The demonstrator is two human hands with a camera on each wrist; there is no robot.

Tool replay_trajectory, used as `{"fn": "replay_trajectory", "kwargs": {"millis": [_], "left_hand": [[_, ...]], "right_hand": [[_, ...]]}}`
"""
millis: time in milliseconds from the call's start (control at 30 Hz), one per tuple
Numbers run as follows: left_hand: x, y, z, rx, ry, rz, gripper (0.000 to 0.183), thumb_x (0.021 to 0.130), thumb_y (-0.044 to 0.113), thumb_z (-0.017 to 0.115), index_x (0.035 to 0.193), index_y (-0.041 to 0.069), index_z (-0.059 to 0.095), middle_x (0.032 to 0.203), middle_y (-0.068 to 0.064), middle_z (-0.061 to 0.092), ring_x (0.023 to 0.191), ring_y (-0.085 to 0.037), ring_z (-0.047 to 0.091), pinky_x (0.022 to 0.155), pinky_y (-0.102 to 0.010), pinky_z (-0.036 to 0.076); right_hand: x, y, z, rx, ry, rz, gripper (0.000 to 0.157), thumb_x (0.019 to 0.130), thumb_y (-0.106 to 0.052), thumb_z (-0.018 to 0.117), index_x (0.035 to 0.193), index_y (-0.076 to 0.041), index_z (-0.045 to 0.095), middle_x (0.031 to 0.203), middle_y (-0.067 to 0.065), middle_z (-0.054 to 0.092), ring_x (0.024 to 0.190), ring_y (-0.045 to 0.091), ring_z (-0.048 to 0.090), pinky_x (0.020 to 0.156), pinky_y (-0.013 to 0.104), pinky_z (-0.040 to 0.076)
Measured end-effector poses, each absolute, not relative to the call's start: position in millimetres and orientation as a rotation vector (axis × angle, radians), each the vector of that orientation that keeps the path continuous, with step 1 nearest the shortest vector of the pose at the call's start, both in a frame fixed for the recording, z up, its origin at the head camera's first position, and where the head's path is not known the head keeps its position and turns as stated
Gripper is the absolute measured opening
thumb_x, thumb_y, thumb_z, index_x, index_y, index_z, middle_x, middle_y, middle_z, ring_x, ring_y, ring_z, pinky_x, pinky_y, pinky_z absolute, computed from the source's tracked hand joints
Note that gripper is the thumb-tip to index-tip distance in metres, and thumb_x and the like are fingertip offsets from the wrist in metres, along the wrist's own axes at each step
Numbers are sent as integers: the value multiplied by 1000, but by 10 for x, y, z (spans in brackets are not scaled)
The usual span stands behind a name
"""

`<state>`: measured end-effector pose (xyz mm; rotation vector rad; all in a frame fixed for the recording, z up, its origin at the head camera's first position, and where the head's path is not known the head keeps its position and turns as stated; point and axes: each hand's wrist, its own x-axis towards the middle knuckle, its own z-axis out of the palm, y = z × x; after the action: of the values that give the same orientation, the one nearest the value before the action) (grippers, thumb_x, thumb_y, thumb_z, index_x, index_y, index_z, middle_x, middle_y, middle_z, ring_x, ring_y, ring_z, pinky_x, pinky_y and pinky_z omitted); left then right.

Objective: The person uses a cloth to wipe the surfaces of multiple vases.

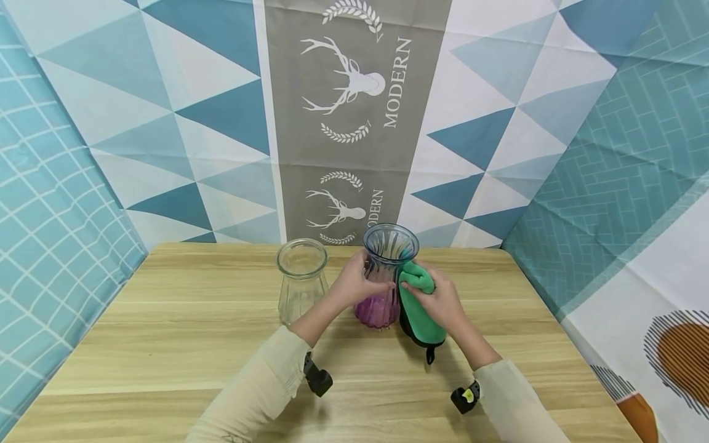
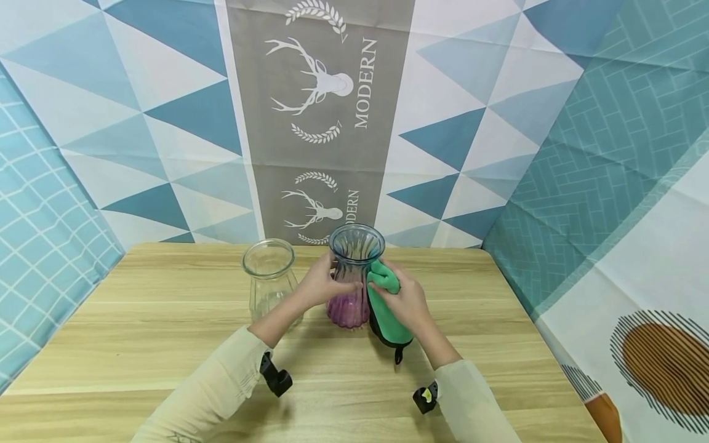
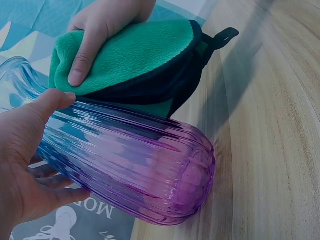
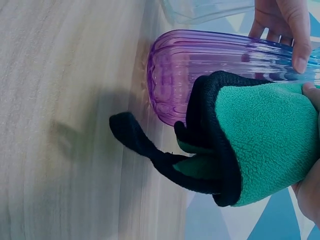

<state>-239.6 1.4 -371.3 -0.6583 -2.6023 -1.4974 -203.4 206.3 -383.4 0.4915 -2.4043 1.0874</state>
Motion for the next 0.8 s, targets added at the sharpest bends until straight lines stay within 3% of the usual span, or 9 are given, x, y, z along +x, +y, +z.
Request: {"fn": "replay_trajectory", "kwargs": {"millis": [800], "left_hand": [[-2379,5,-3690,-642,-2638,-1520,76,72,32,80,132,3,44,127,-15,55,120,-29,52,100,-43,45]], "right_hand": [[-2043,2152,-4104,471,-2522,1107,52,79,-16,75,127,-5,57,121,19,61,110,36,59,87,49,51]]}}
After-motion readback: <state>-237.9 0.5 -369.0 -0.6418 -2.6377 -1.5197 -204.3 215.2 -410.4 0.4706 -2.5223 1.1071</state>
